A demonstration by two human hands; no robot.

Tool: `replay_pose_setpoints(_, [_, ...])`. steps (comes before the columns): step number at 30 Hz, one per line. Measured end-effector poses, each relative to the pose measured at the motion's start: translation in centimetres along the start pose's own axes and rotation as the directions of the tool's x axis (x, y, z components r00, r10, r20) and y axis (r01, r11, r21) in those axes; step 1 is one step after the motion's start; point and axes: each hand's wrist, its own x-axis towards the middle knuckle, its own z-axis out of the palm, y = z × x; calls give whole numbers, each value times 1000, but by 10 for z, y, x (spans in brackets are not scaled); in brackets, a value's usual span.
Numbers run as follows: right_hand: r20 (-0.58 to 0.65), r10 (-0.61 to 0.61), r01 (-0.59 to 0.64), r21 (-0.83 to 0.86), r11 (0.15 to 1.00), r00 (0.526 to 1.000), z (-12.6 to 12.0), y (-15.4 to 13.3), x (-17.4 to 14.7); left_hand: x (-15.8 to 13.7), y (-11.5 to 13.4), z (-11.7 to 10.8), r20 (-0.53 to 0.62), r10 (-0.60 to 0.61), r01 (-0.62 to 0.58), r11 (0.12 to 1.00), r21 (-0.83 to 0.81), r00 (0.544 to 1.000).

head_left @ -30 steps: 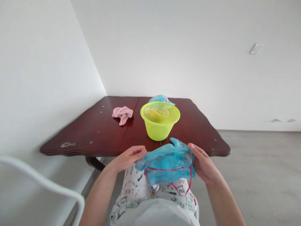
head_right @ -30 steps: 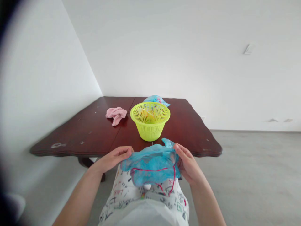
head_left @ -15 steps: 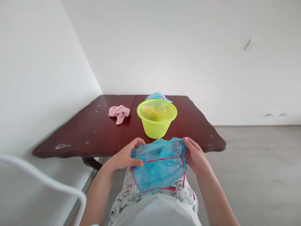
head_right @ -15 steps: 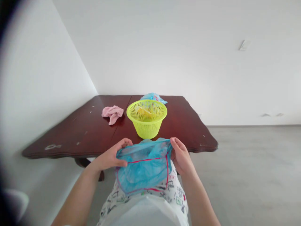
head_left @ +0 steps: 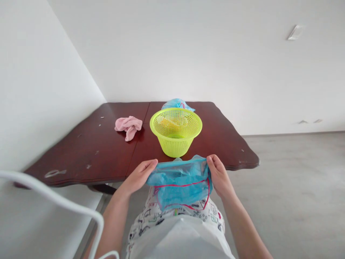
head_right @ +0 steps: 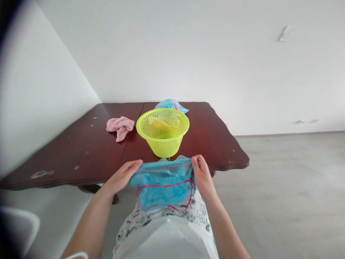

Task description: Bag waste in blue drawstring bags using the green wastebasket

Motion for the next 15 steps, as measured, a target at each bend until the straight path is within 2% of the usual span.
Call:
replay_pose_setpoints(3, [29, -36, 38, -68, 997, 999, 4, -4, 5, 2, 0, -2, -75, -118, 100, 971, -216, 990])
replay_pose_setpoints(6, [140, -28, 43, -103, 994, 990, 5, -11, 8, 0, 1, -14, -43, -130, 115, 961, -252, 991])
replay_pose_setpoints(9, [242, 19, 7, -106, 994, 970, 3, -19, 10, -3, 1, -34, -23, -138, 135, 984, -120, 990])
replay_pose_setpoints(12, [317, 103, -89, -59, 994, 943, 2, -29, 11, -7, 5, -50, 18, -97, 94, 985, 143, 995])
replay_pose_setpoints(15, [377, 112, -113, -20, 993, 919, 9, -42, 11, -14, 16, -49, -35, -67, 76, 882, 465, 997])
